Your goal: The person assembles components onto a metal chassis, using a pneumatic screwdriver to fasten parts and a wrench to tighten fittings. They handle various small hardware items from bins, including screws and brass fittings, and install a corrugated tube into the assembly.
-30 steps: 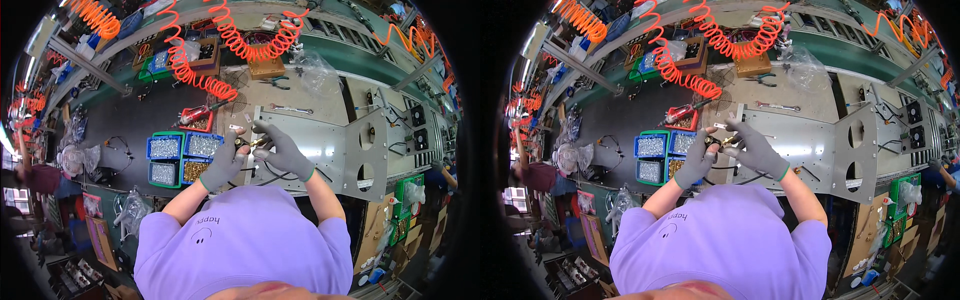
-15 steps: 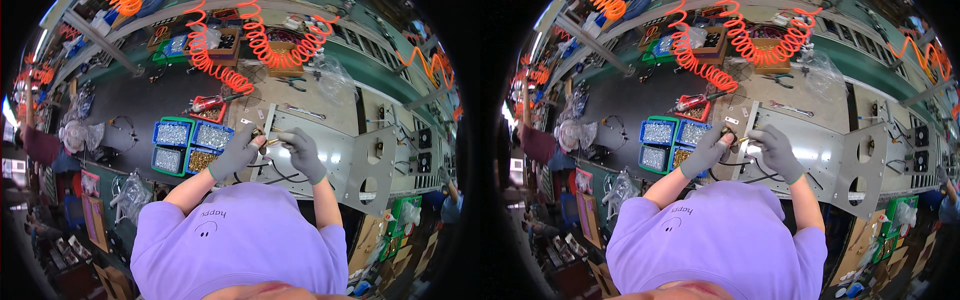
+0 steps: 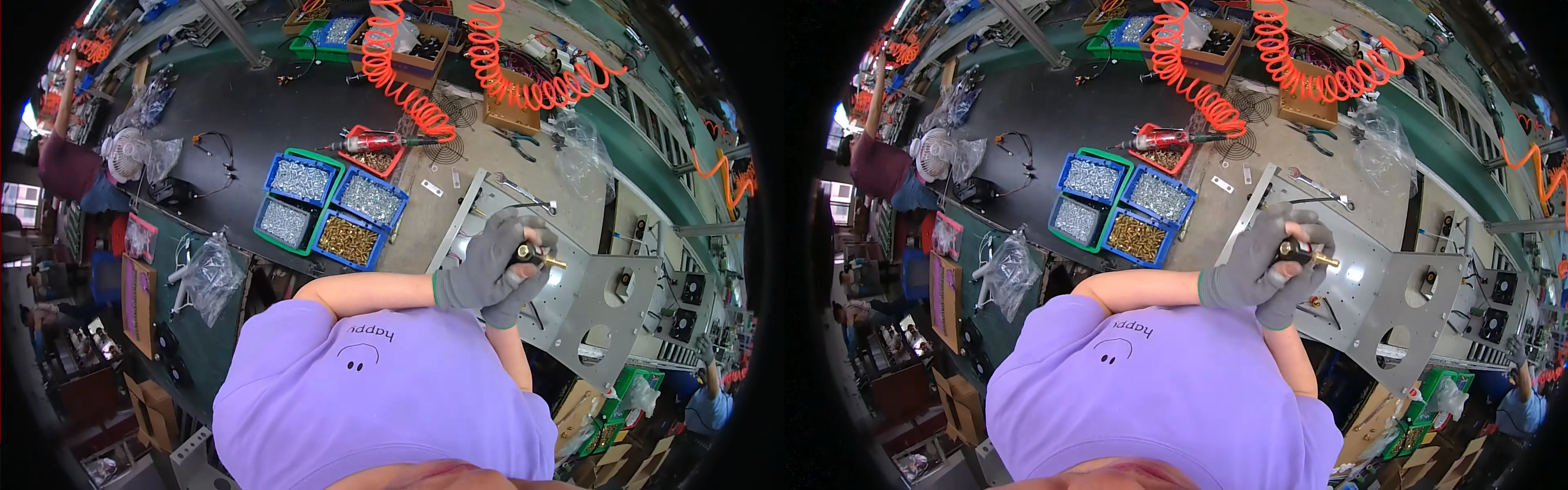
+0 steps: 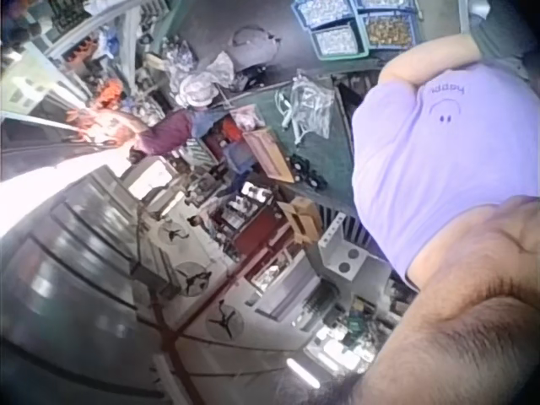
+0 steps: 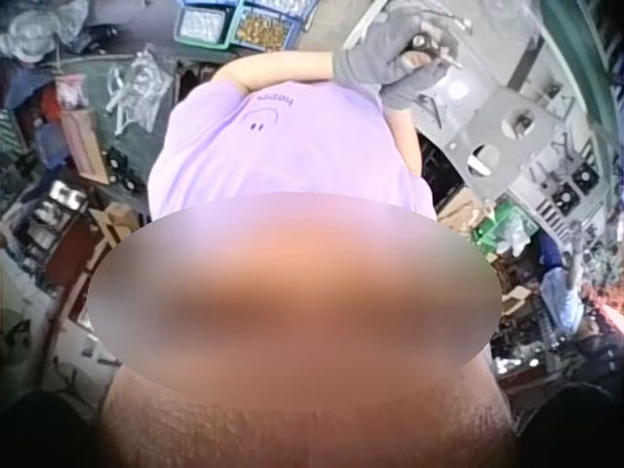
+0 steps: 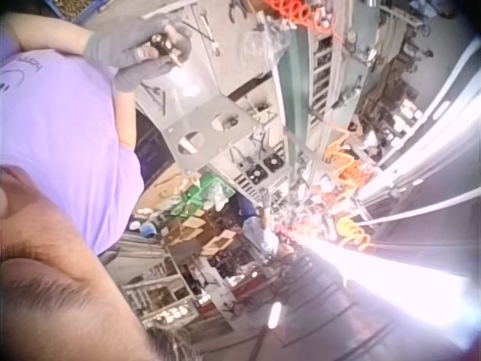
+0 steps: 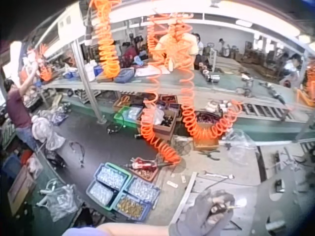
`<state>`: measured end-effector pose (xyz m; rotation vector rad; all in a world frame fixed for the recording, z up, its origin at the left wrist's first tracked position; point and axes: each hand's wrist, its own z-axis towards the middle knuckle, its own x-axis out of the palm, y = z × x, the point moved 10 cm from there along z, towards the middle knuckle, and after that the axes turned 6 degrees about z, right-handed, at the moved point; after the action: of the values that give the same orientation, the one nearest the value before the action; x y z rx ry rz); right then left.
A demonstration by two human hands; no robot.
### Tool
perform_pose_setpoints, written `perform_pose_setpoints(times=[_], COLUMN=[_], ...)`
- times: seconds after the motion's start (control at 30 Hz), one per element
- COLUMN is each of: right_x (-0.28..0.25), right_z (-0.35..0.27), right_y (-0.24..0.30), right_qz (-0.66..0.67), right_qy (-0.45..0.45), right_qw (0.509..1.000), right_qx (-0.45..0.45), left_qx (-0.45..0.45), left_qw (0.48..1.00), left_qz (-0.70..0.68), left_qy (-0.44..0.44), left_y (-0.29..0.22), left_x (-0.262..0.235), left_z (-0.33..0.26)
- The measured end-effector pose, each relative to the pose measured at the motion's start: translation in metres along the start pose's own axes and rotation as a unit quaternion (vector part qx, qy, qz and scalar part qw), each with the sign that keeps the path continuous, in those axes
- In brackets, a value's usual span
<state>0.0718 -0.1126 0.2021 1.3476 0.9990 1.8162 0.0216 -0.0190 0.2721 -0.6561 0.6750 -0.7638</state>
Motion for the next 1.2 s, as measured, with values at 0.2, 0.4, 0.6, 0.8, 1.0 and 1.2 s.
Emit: perform_pose_setpoints(times=[0.2,0.4,0.6,0.8,1.0,1.2], right_x=[-0.024,-0.037,-0.06,-0.065,-0.063,-0.08], right_z=[0.002,0.019,0.011,0.004,0.0,0.001], right_y=[-0.009,0.011,-0.008,-0.027,-0.041,-0.048], right_qz=[-0.101,-0.218,-0.277,-0.241,-0.237,-0.269], right_qy=[-0.082,-0.06,-0.066,-0.087,-0.075,-0.075], right_qw=[0.989,0.974,0.958,0.96,0.96,0.956], right_qx=[0.065,-0.019,0.034,0.11,0.132,0.087], left_qx=[-0.096,-0.221,-0.324,-0.34,-0.256,-0.192], left_qw=[0.992,0.945,0.89,0.877,0.892,0.884], left_qz=[-0.084,0.24,0.319,0.317,0.322,0.378], left_qy=[0.023,0.012,0.029,0.122,0.189,0.196], left_y=[0.037,0.225,0.295,0.287,0.273,0.281], left_x=[-0.008,-0.085,-0.18,-0.179,-0.124,-0.077], left_z=[-0.016,-0.063,-0.095,-0.133,-0.127,-0.088])
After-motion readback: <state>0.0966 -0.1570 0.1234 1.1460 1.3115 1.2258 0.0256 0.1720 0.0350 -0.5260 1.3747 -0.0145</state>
